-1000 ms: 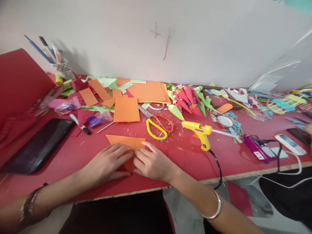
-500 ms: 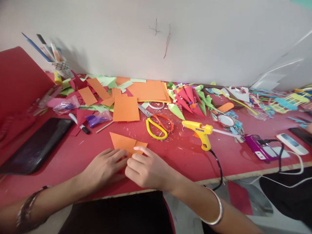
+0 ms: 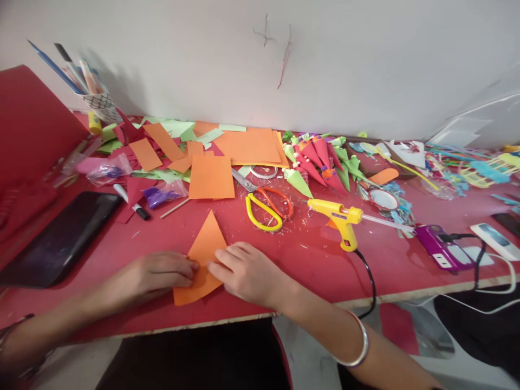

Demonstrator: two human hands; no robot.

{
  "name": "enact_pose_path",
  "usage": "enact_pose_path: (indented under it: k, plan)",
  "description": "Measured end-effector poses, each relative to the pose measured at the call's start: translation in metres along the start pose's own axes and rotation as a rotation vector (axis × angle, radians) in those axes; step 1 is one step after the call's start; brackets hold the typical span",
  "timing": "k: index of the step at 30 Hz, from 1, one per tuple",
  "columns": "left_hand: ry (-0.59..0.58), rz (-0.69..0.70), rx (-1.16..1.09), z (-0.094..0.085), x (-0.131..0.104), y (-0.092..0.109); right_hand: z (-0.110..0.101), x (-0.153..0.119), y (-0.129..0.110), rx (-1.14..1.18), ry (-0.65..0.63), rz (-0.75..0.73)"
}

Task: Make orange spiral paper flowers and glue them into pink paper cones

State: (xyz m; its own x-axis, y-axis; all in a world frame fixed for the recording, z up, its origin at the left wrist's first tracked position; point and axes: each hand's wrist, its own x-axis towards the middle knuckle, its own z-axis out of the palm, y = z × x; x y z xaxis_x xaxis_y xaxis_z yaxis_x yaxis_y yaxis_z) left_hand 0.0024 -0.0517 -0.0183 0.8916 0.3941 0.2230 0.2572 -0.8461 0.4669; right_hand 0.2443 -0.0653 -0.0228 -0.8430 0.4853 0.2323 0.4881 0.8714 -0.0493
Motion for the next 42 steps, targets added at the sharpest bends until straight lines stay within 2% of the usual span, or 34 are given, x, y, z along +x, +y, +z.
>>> enact_pose_path:
  k: [3, 9, 12, 17, 23, 28, 36, 42]
  plan:
    - [-0.061, -0.088, -0.024, -0.002, -0.002, -0.001, -0.003, 0.005, -0.002, -0.046, 0.005, -0.042]
    - [-0.079, -0.156, 0.318, 0.001, 0.002, 0.010, -0.007, 0.012, -0.002, -0.071, -0.019, -0.090]
    - [-0.049, -0.197, 0.401, 0.006, 0.006, 0.017, -0.004, 0.009, 0.005, 0.056, -0.022, -0.032]
    - [0.063, -0.287, 0.403, 0.015, 0.005, 0.019, 0.003, 0.007, 0.014, 0.290, -0.020, 0.079]
    - [0.136, -0.435, 0.350, 0.019, 0.003, 0.015, 0.006, 0.016, 0.014, 0.466, 0.010, 0.194]
    - [0.141, -0.529, 0.334, 0.016, 0.003, 0.011, 0.014, 0.020, 0.018, 0.507, 0.049, 0.285]
    - [0.112, -0.558, 0.281, 0.016, -0.001, 0.007, 0.010, 0.020, 0.015, 0.467, 0.004, 0.350]
    - [0.133, -0.352, 0.177, 0.017, -0.008, 0.005, 0.008, 0.015, 0.015, 0.513, -0.031, 0.210]
